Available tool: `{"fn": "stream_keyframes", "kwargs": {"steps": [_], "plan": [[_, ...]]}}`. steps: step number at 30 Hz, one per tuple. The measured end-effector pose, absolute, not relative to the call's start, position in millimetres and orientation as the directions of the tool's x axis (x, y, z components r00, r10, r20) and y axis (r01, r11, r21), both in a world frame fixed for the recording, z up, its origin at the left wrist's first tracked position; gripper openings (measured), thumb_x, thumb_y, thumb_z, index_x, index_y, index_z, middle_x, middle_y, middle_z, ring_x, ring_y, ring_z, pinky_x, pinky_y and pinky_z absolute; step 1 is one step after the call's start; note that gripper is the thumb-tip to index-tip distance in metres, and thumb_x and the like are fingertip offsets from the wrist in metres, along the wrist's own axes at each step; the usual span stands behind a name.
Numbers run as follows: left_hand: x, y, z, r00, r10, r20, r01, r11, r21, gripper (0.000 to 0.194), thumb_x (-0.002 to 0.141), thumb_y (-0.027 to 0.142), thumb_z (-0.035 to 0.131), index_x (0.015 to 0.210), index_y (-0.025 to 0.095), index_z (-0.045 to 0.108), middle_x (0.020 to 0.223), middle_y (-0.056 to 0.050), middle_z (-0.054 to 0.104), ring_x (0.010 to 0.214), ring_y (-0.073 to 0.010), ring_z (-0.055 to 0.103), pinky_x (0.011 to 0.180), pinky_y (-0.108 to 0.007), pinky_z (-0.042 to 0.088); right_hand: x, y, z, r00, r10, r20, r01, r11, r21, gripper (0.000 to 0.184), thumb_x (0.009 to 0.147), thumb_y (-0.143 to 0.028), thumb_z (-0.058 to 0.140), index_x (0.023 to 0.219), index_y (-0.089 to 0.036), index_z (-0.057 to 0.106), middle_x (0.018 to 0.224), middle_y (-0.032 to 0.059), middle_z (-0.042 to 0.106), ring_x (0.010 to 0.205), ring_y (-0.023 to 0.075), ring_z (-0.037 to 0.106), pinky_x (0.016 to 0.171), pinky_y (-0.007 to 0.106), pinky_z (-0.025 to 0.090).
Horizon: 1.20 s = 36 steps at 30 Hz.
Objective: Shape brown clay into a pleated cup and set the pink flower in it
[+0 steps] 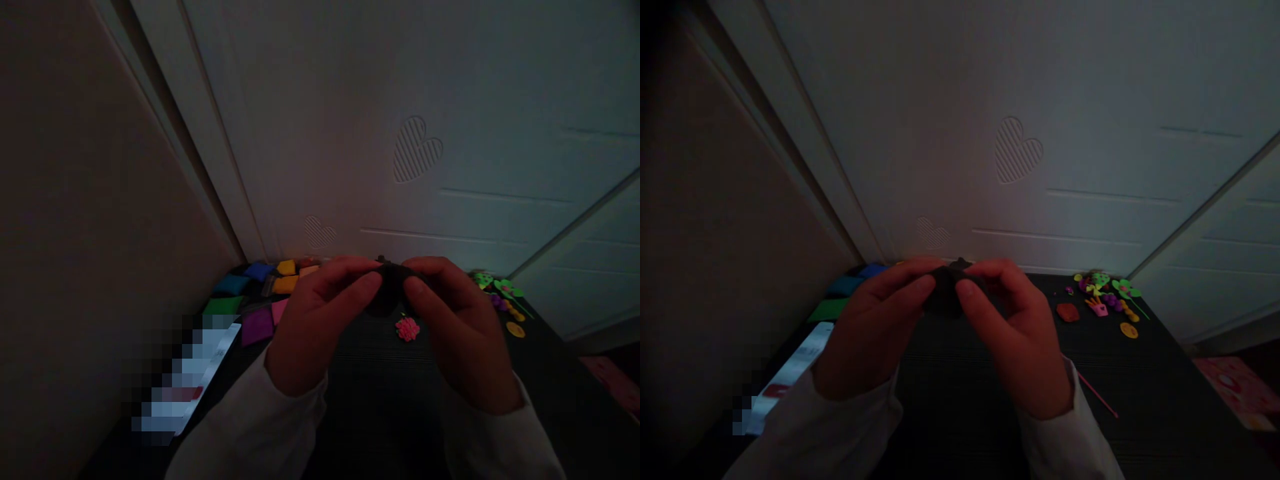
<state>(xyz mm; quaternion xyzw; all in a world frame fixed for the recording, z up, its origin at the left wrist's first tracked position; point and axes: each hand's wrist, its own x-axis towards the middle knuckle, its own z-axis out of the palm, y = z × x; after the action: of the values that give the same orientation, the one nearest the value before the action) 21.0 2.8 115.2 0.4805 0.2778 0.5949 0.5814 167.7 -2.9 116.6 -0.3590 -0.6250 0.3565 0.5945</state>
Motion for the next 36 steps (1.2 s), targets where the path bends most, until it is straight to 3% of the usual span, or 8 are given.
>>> {"fn": "stream_keyframes", "kwargs": {"steps": [8, 14, 18, 21, 23, 28, 32, 36], "plan": [[16, 8, 119, 0.189, 0.953, 0.235, -0.353, -0.157, 0.922, 0.016, 0.077, 0.024, 0.063, 0.09, 0.022, 0.073, 0.09, -0.002, 0.072, 0.084, -0.017, 0.064, 0.076, -0.028, 0.05, 170, 1, 115, -0.041, 0.92, 0.389, -0.062, 0.387, -0.92, 0.01, 0.083, -0.032, 0.059, 0.09, -0.028, 0.065, 0.084, -0.0042, 0.067, 0.078, 0.009, 0.061, 0.07, 0.019, 0.05], [18, 13, 115, 0.125, 0.985, 0.116, -0.459, -0.046, 0.887, 0.015, 0.074, 0.023, 0.066, 0.088, 0.021, 0.073, 0.086, -0.002, 0.073, 0.081, -0.0166, 0.067, 0.073, -0.026, 0.053, 172, 0, 114, -0.018, 0.93, 0.368, -0.112, 0.364, -0.925, 0.023, 0.081, -0.035, 0.061, 0.104, -0.032, 0.061, 0.096, -0.0014, 0.064, 0.088, 0.0128, 0.06, 0.077, 0.024, 0.049], [18, 13, 119, 0.136, 0.984, 0.117, -0.488, -0.036, 0.872, 0.014, 0.075, 0.024, 0.065, 0.085, 0.019, 0.072, 0.085, -0.003, 0.073, 0.077, -0.0144, 0.066, 0.065, -0.022, 0.053, 175, 0, 112, -0.058, 0.915, 0.4, -0.115, 0.391, -0.913, 0.032, 0.076, -0.033, 0.066, 0.107, -0.033, 0.059, 0.098, -0.0006, 0.064, 0.087, 0.0141, 0.06, 0.077, 0.027, 0.051], [16, 13, 121, 0.161, 0.984, 0.083, -0.49, 0.007, 0.872, 0.018, 0.076, 0.027, 0.064, 0.087, 0.015, 0.071, 0.087, -0.006, 0.072, 0.077, -0.017, 0.066, 0.062, -0.025, 0.055, 180, 1, 111, -0.086, 0.887, 0.453, -0.119, 0.443, -0.889, 0.03, 0.082, -0.042, 0.056, 0.11, -0.031, 0.059, 0.103, 0.0018, 0.064, 0.091, 0.0172, 0.06, 0.081, 0.033, 0.05], [14, 14, 121, 0.159, 0.985, 0.065, -0.517, 0.027, 0.856, 0.018, 0.076, 0.027, 0.063, 0.085, 0.013, 0.071, 0.085, -0.006, 0.072, 0.076, -0.0181, 0.067, 0.062, -0.027, 0.056, 185, 0, 111, -0.085, 0.878, 0.471, -0.037, 0.469, -0.882, 0.029, 0.085, -0.042, 0.051, 0.112, -0.032, 0.059, 0.107, 0.0014, 0.064, 0.095, 0.0174, 0.06, 0.085, 0.034, 0.048], [10, 17, 117, 0.195, 0.977, 0.082, -0.621, 0.059, 0.781, 0.013, 0.078, 0.023, 0.06, 0.081, 0.016, 0.071, 0.081, -0.002, 0.072, 0.07, -0.0126, 0.067, 0.056, -0.02, 0.057, 186, -1, 115, -0.157, 0.828, 0.538, 0.311, 0.558, -0.769, 0.037, 0.079, -0.028, 0.064, 0.115, -0.029, 0.057, 0.116, 0.001, 0.059, 0.107, 0.0165, 0.054, 0.091, 0.03, 0.043], [11, 18, 116, 0.172, 0.982, 0.076, -0.597, 0.043, 0.801, 0.012, 0.076, 0.024, 0.063, 0.079, 0.014, 0.069, 0.078, -0.003, 0.07, 0.067, -0.0127, 0.066, 0.055, -0.021, 0.056, 176, 0, 116, -0.172, 0.807, 0.565, 0.379, 0.584, -0.718, 0.034, 0.076, -0.025, 0.066, 0.109, -0.025, 0.058, 0.106, -0.0004, 0.063, 0.1, 0.0138, 0.056, 0.088, 0.027, 0.043], [13, 17, 120, 0.138, 0.985, 0.101, -0.491, -0.02, 0.871, 0.014, 0.073, 0.028, 0.066, 0.073, 0.015, 0.068, 0.068, -0.001, 0.065, 0.057, -0.0104, 0.058, 0.044, -0.018, 0.047, 171, 3, 115, -0.15, 0.847, 0.511, 0.397, 0.524, -0.753, 0.022, 0.076, -0.018, 0.065, 0.098, -0.022, 0.062, 0.098, -0.0002, 0.065, 0.095, 0.014, 0.057, 0.087, 0.028, 0.042]]}}
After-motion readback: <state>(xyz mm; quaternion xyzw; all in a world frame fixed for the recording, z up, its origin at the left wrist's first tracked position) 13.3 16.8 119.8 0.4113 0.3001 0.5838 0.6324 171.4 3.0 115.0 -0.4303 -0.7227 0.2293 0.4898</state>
